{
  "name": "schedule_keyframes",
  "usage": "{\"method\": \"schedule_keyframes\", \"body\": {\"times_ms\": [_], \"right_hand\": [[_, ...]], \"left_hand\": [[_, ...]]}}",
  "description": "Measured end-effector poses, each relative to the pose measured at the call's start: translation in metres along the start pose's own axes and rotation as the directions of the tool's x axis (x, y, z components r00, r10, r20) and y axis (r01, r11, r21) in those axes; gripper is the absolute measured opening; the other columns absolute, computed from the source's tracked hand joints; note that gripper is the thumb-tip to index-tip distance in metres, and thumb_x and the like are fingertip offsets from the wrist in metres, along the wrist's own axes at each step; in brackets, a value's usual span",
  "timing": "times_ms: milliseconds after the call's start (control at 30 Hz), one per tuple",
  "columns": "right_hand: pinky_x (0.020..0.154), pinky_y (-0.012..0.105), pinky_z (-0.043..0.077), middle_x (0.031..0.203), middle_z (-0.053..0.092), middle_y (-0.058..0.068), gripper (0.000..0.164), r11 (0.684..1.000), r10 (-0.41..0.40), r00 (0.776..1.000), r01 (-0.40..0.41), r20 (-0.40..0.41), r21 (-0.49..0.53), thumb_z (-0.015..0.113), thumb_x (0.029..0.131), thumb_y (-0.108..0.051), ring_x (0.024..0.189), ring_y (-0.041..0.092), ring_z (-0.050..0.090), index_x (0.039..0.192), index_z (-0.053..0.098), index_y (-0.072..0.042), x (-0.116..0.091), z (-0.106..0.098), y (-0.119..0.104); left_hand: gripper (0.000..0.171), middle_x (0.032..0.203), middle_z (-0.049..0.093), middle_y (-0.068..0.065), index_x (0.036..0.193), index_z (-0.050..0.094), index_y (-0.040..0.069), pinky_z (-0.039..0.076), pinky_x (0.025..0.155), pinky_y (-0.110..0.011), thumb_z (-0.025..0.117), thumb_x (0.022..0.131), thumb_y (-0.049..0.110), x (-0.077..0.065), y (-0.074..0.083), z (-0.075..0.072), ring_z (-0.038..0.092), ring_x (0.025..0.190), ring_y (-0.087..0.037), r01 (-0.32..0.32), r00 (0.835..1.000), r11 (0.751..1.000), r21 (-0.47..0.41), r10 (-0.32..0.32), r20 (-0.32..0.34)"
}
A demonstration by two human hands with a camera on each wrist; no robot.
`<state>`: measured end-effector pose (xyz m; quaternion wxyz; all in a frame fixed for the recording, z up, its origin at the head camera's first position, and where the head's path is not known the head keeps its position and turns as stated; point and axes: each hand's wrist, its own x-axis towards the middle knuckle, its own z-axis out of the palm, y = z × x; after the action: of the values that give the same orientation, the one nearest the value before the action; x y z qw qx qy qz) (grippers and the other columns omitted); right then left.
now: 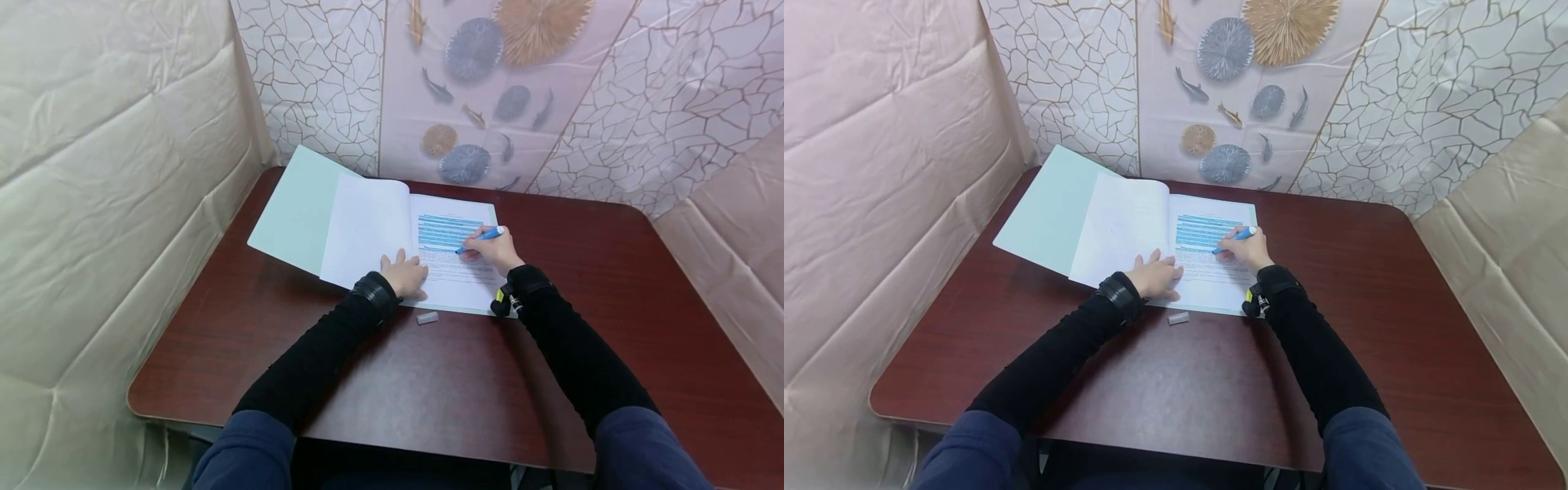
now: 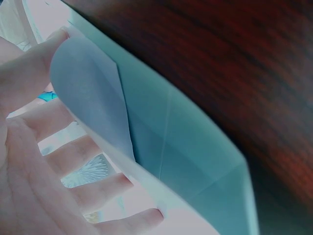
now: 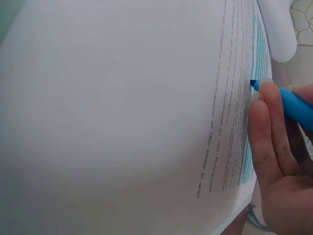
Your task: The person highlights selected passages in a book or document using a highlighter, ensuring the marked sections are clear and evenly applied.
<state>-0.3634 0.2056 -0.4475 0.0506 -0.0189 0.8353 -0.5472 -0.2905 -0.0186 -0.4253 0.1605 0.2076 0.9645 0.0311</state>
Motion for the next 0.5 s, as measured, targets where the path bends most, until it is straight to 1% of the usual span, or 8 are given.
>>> {"method": "schedule_keyframes", "body": {"times_ms": [200,300,500], "right_hand": [[0.078,0.035,0.059,0.085,0.075,0.016,0.019,1.0,-0.016,1.0,0.016,-0.002,-0.012,0.068,0.088,-0.011,0.08,0.025,0.074,0.096,0.063,0.006,-0.0028,-0.0015,-0.002],[0.078,0.035,0.059,0.085,0.075,0.016,0.02,1.0,-0.008,1.0,0.008,-0.009,-0.009,0.069,0.087,-0.011,0.081,0.026,0.074,0.096,0.063,0.006,-0.0031,-0.0021,-0.0021],[0.083,0.034,0.058,0.086,0.076,0.014,0.023,0.999,0.015,1.0,-0.015,-0.011,-0.05,0.068,0.088,-0.015,0.083,0.024,0.074,0.098,0.062,0.005,-0.0027,-0.0043,-0.0011]], "left_hand": [[0.058,0.153,0.038,-0.005,0.142,0.049,0.02,0.019,0.115,-0.062,0.064,0.09,0.042,0.0009,0.0002,-0.0012,0.021,0.146,-0.036,0.002,1.0,1.0,0.001,-0.002,0.001],[0.059,0.154,0.037,-0.005,0.143,0.048,0.02,0.019,0.116,-0.062,0.064,0.09,0.042,0.0013,0.0001,-0.0008,0.02,0.147,-0.036,0.004,1.0,1.0,0.002,-0.004,0.007],[0.062,0.156,0.034,-0.005,0.145,0.044,0.02,0.017,0.116,-0.062,0.062,0.091,0.043,0.0027,0.0001,0.0004,0.015,0.149,-0.037,0.01,1.0,1.0,-0.001,-0.01,0.018]]}}
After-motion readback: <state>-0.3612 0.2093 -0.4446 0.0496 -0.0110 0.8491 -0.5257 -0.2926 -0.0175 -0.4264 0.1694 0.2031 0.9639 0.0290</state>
